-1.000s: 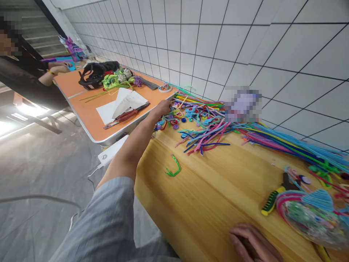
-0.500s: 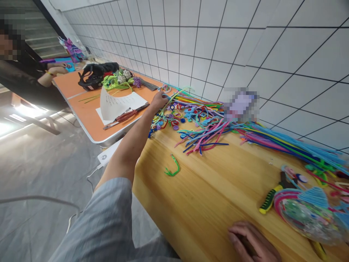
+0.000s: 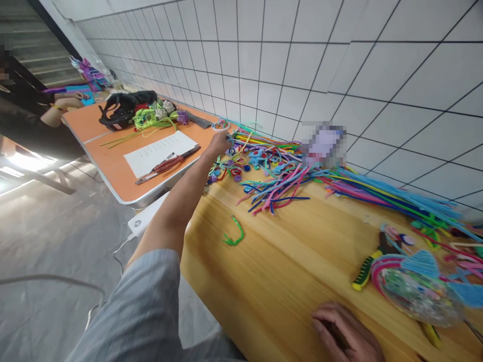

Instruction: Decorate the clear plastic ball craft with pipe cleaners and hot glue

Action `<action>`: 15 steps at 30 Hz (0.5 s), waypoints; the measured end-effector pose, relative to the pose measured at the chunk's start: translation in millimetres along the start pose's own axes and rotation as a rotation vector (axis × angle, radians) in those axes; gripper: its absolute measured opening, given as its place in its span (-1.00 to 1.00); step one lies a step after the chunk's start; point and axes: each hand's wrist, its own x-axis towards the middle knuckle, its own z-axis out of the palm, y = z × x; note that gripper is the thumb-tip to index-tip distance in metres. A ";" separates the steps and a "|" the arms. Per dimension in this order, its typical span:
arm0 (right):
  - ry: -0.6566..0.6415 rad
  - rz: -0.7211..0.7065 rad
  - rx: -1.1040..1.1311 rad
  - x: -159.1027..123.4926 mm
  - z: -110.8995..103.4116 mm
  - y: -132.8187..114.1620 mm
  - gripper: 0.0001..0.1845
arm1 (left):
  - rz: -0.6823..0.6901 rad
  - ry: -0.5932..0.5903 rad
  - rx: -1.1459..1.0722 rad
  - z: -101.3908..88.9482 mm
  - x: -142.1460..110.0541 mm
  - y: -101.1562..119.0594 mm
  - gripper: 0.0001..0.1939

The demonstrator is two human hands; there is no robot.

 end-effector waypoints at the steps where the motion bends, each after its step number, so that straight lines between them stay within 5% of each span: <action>1: 0.018 -0.005 0.004 1.4 0.5 -1.4 -0.89 | 0.016 -0.020 0.010 1.0 0.1 0.5 -0.65; 6: 0.064 -0.008 0.008 5.9 1.8 -5.6 -0.85 | 0.088 -0.074 0.065 7.9 -3.3 2.5 -0.51; 15: 0.047 0.015 0.018 8.7 -1.7 -8.3 -0.81 | 0.155 -0.087 0.117 8.5 -5.8 5.6 -0.71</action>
